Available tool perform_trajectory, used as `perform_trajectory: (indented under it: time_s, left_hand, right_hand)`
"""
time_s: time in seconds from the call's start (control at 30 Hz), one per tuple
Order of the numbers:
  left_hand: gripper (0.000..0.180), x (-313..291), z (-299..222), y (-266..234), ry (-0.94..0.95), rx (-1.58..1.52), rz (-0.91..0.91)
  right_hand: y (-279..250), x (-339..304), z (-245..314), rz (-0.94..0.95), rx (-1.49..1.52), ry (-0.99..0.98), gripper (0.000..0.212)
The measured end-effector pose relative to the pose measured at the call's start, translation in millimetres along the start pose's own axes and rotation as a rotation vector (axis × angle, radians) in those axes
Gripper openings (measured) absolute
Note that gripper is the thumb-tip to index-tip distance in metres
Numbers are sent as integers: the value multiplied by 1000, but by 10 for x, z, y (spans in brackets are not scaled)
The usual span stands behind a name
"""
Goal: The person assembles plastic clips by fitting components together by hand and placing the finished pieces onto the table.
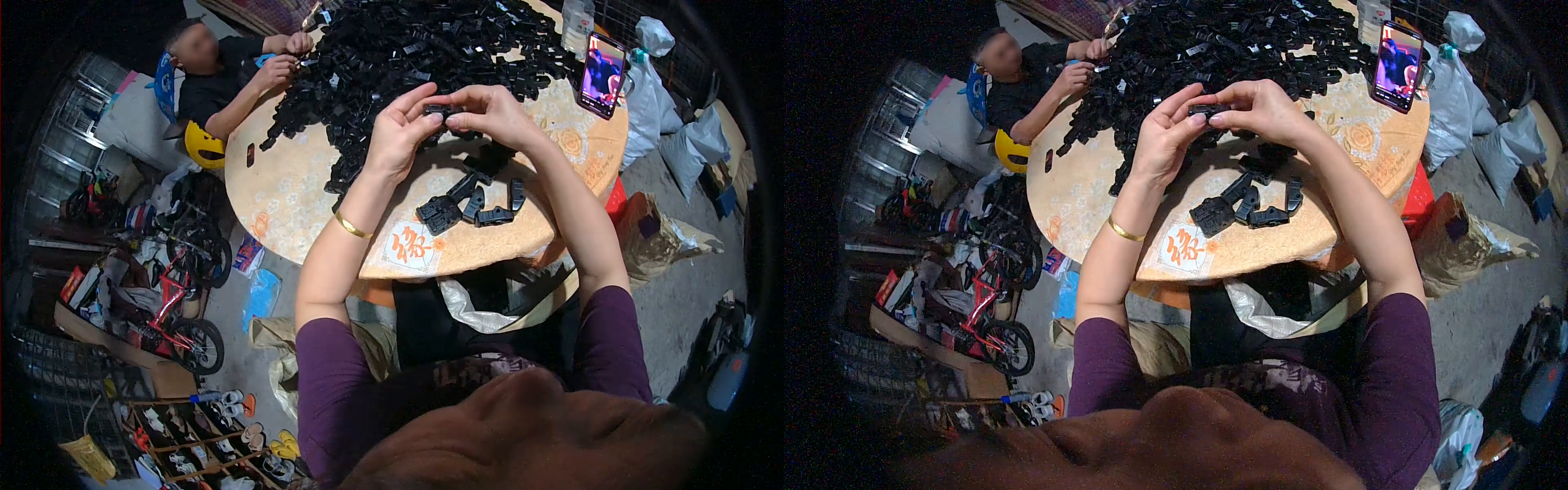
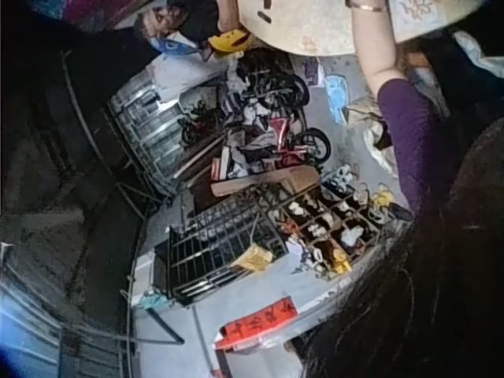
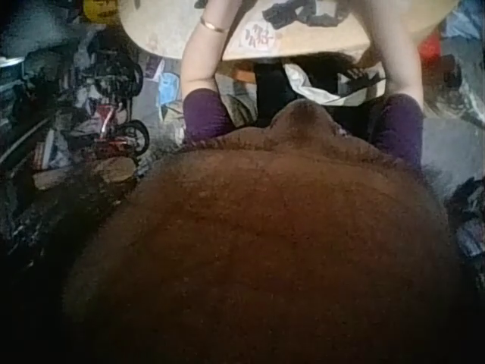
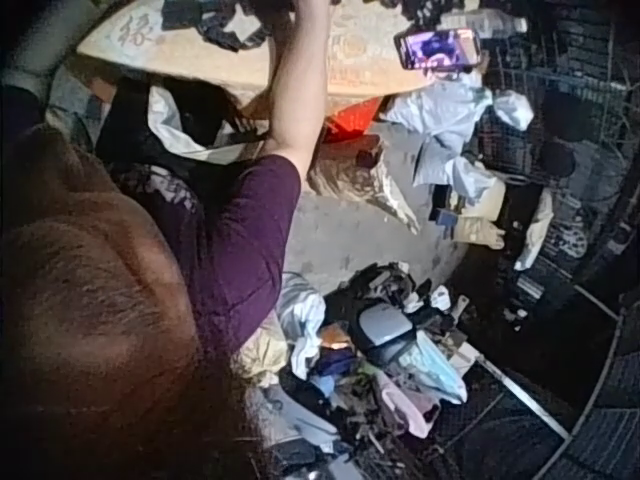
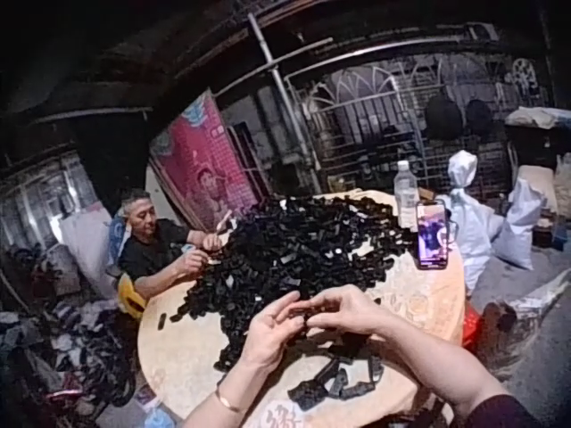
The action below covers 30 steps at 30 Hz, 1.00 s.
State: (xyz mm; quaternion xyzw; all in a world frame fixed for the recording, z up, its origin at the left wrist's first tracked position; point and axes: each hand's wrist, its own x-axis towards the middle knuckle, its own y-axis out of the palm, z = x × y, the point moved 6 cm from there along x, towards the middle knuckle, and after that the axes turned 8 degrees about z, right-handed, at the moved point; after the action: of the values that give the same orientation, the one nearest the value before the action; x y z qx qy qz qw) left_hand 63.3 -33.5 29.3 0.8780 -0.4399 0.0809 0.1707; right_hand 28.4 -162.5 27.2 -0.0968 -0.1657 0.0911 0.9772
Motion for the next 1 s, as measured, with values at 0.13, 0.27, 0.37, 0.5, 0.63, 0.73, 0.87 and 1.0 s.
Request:
perform_trajectory:
  time_s: [0.13, 0.27, 0.37, 0.5, 0.63, 0.73, 0.87, 1.0]
  left_hand:
    - [35, -3, 92, 47, -45, 307, 85]
    - [22, -24, 271, 145, -241, 561, 211]
    - [24, -76, 475, 72, -368, 628, 365]
    - [19, 22, 511, 195, -373, 827, 277]
    - [24, 41, 392, 241, 10, 1267, 210]
    - [29, 58, 422, 170, -4, 1286, 155]
    - [30, 46, 383, 174, 85, 1368, 121]
    - [28, 67, 288, 164, 165, 1359, 44]
  right_hand:
    - [-423, -149, 41, -99, -428, 217, 41]
    - [-757, -545, -39, -15, -856, 413, 76]
    - [-497, -592, -111, 132, -1002, 385, 83]
    - [-324, -514, -200, 64, -985, 317, 74]
    - [-139, -228, -255, 78, -1029, 285, 64]
    - [-175, -56, -340, 59, -1051, 195, 60]
    - [-277, 98, -269, 263, -1137, 268, 43]
    - [-530, 349, -81, -129, -1015, 103, 21]
